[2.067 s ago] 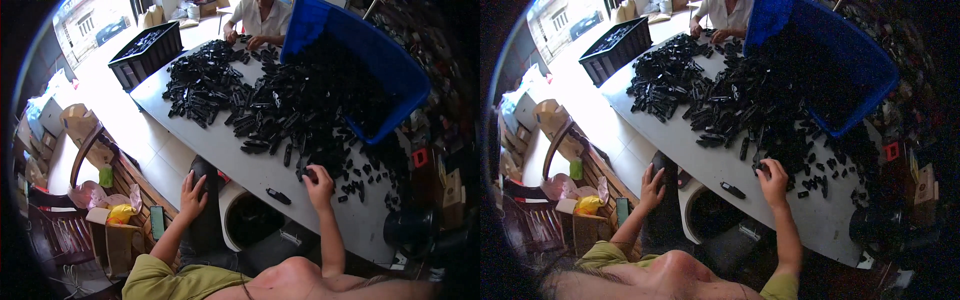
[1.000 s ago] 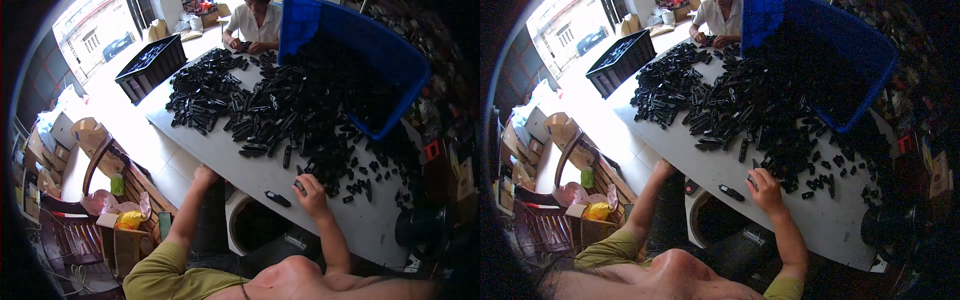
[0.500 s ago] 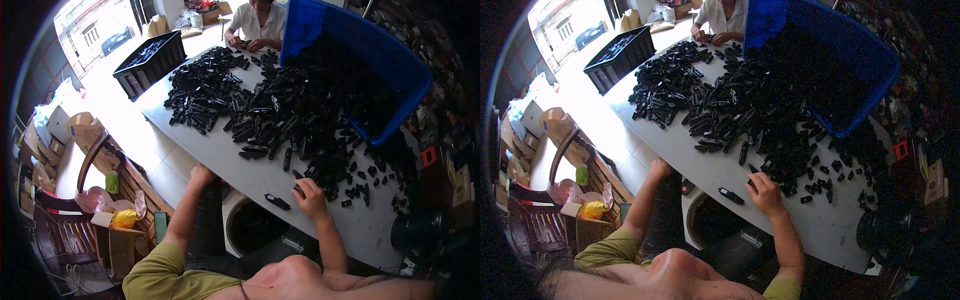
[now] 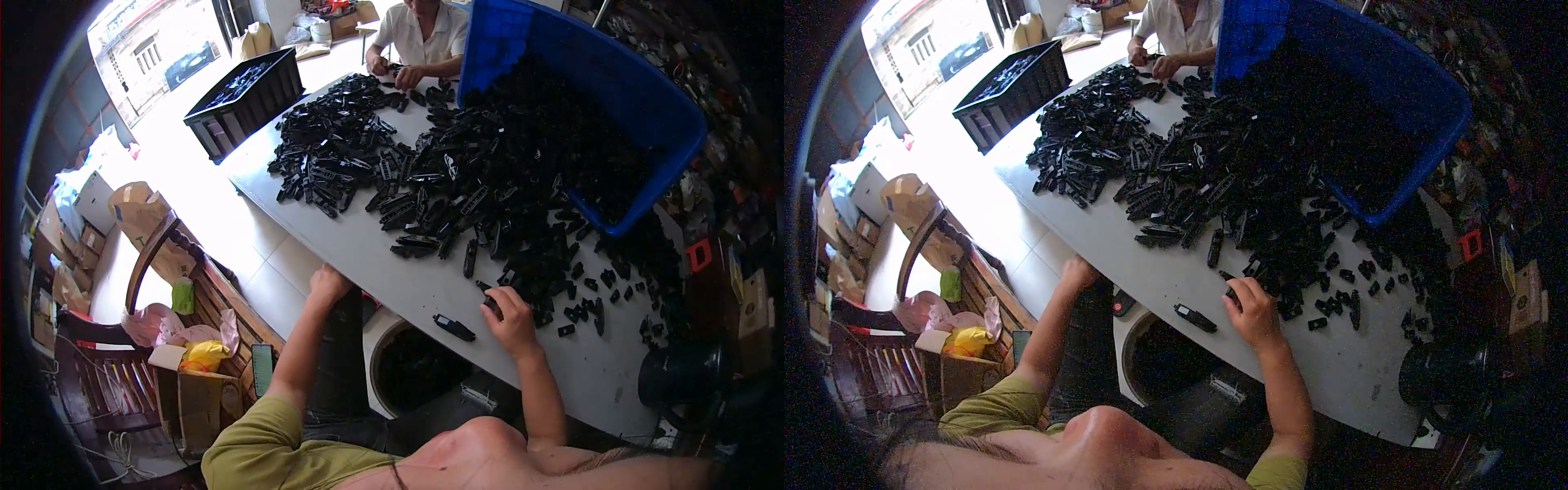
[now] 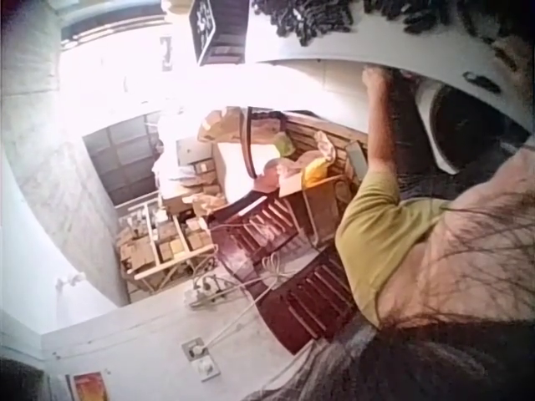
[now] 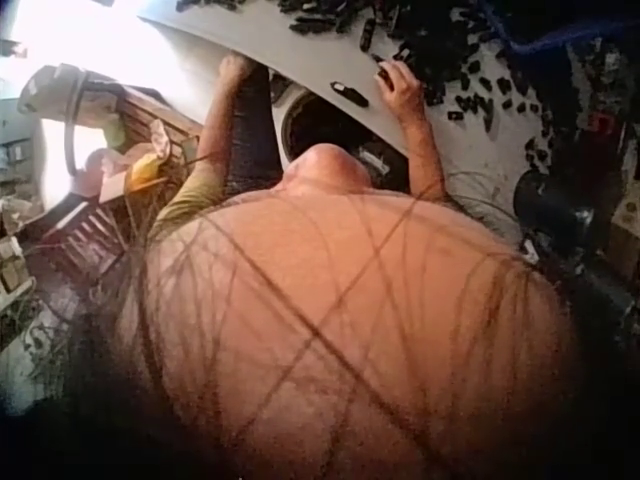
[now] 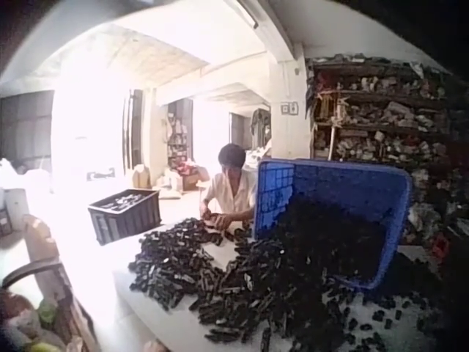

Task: Assembling small black plastic components by snapping them together.

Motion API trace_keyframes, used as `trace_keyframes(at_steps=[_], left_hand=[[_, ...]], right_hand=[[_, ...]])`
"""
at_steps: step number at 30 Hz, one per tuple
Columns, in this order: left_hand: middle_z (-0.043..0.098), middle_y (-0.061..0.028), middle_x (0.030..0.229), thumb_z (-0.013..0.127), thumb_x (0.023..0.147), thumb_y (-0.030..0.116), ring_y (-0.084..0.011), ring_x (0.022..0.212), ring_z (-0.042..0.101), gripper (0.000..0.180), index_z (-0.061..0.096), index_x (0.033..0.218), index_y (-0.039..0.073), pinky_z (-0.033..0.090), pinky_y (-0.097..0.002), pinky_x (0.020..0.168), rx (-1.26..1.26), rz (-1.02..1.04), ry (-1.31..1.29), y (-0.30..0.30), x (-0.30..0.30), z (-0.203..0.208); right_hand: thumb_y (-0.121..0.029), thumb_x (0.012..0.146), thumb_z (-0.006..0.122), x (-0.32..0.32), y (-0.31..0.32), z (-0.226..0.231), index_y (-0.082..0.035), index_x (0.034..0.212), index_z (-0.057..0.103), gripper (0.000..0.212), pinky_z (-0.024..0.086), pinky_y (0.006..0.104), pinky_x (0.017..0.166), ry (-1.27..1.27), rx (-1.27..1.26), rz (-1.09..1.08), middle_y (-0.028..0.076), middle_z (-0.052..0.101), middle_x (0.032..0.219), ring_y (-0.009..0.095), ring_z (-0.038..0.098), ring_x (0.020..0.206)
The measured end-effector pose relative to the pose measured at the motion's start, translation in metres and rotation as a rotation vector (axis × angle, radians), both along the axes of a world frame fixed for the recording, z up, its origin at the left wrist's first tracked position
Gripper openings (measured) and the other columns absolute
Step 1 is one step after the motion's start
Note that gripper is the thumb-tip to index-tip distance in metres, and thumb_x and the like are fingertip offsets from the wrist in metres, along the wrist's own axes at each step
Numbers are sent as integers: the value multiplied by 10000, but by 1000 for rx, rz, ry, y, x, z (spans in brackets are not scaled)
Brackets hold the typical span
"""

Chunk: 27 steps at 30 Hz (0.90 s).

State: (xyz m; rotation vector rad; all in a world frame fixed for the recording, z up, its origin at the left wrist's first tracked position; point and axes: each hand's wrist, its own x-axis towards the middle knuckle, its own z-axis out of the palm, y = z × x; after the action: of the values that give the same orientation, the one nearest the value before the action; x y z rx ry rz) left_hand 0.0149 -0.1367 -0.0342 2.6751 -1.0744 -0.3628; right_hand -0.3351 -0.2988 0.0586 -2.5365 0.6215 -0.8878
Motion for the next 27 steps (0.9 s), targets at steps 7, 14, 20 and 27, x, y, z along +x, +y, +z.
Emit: trace_keyframes(at_steps=[7,14,20,27], left_hand=[[596,-174,1230,555,841,470,-364,1103,587,551,552,1276,132,502,-444,870,54,50,50,6,-3,-3],[616,-191,1165,546,857,389,-378,1050,601,459,591,1210,99,503,-462,843,-71,-10,-45,14,-12,-8],[651,-136,1006,583,821,151,-327,991,600,186,669,956,56,447,-441,892,-331,-200,-295,37,-60,44],[632,-97,1028,627,758,-14,-284,961,607,253,672,990,77,454,-398,868,-765,-653,-227,38,-141,74]], right_hand=[[-38,730,737,-4,7,2,-32,936,566,268,508,363,721,2,52,57,133,604,943,323,623,845],[-96,772,734,-7,8,0,-45,945,557,253,514,393,697,152,193,68,130,590,935,325,626,834],[-140,773,731,-3,4,13,-50,945,576,249,516,362,697,227,128,-10,111,616,934,301,642,822],[-163,768,733,-5,9,14,-54,930,564,257,509,371,669,305,175,-128,103,635,863,294,644,790]])
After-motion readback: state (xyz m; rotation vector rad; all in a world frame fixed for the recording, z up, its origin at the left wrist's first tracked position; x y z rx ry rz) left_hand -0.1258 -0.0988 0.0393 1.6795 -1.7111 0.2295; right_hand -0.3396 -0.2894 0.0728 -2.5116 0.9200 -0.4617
